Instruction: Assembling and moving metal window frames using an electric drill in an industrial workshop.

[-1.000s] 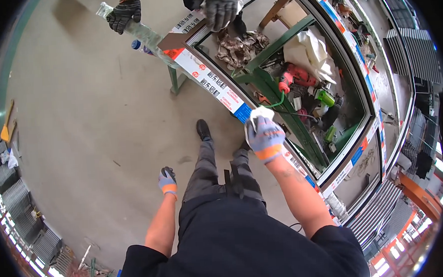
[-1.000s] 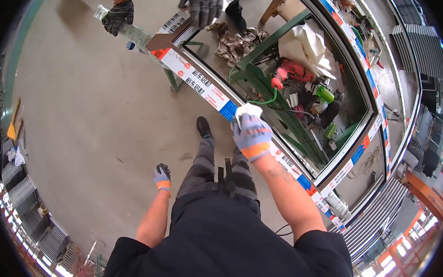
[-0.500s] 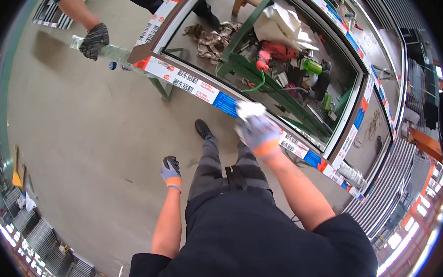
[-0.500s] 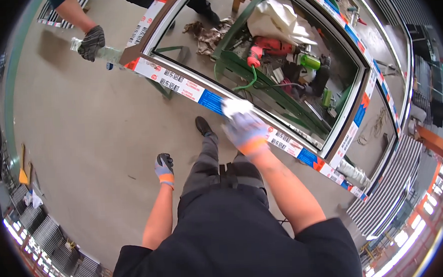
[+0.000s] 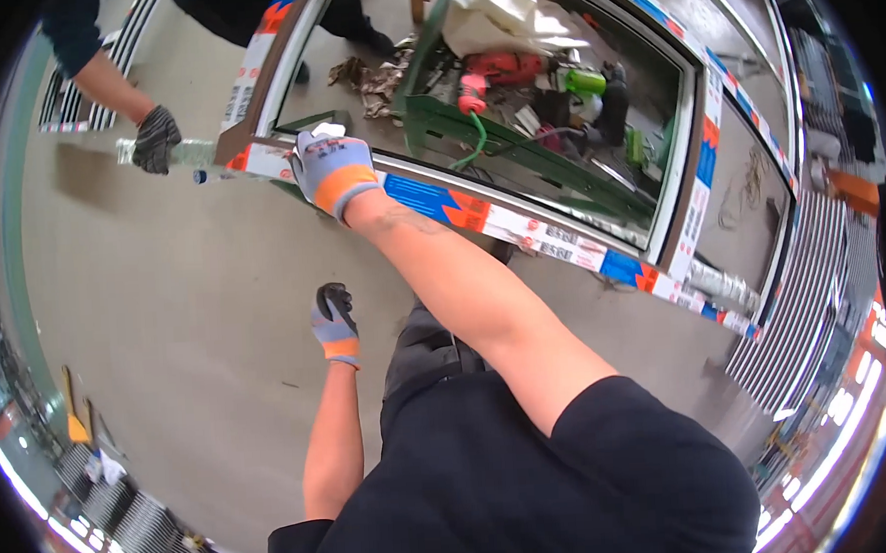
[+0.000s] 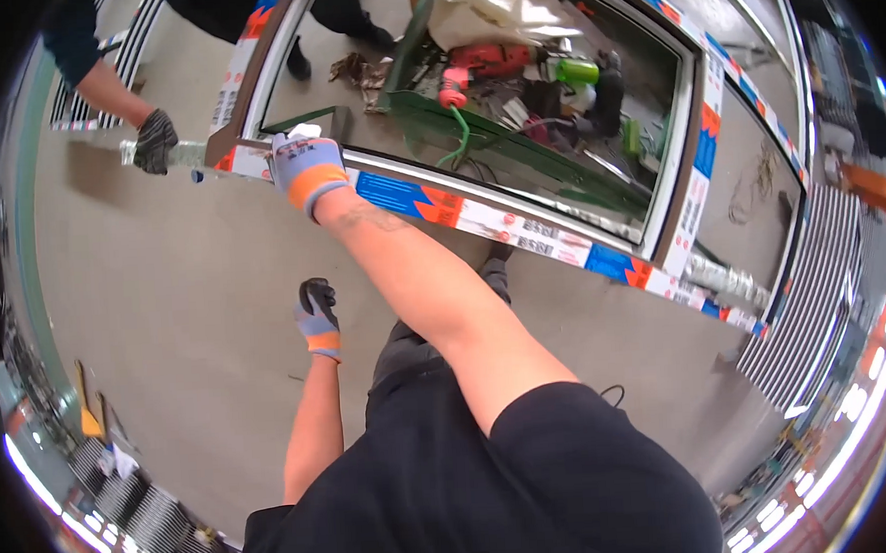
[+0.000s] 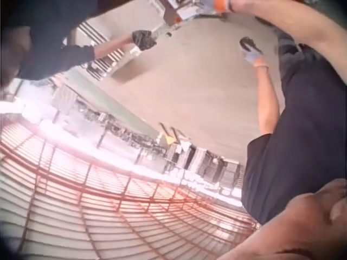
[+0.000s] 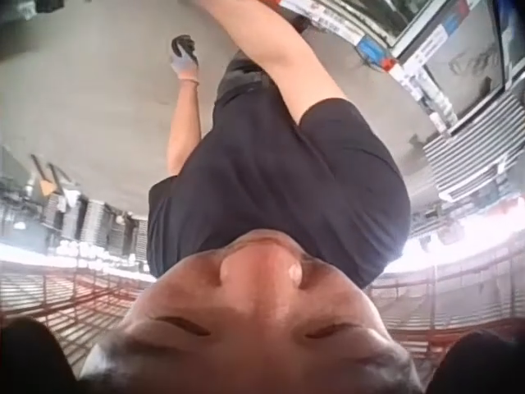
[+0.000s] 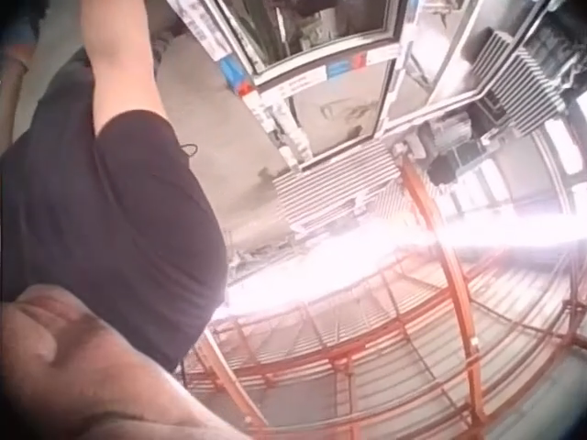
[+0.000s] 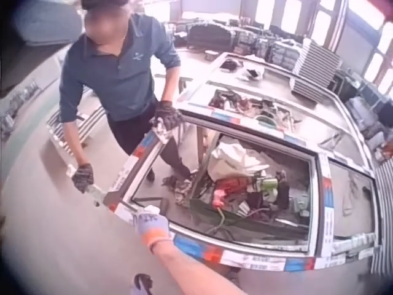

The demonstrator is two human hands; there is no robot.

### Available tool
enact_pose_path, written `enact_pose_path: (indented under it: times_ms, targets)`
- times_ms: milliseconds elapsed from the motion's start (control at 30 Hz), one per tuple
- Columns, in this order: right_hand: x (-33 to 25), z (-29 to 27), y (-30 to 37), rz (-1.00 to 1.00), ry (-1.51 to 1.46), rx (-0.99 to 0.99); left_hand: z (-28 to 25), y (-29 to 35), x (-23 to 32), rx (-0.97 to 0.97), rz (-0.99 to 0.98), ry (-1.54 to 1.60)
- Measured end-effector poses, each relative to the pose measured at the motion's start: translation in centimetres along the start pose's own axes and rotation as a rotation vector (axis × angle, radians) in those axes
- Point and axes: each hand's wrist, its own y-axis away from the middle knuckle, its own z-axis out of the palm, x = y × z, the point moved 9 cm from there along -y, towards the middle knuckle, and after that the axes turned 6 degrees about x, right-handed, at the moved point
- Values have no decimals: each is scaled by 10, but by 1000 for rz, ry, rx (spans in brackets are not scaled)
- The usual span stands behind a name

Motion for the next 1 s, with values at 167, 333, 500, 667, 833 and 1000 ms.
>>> enact_pose_path:
  times_ms: [167,333,500,667,833,1000]
  targets:
    - [97,-65,118,190,122,58,6,-5,37,-39,84,-10]
    - [254,-157,280,748,387,183,29,-16,96,-84,410,-113]
    - [209,-123,235,292,505,323,99,-14,218,-143,1172,-331]
    - [102,-64,65,82,52,326,163,-23,239,-173,1323,-234]
    - [165,-93,148,86,214,64,170,1,216,-249,1395,-220]
    - [307,-161,289,485,468,235,194,5,214,-297,1399,-291]
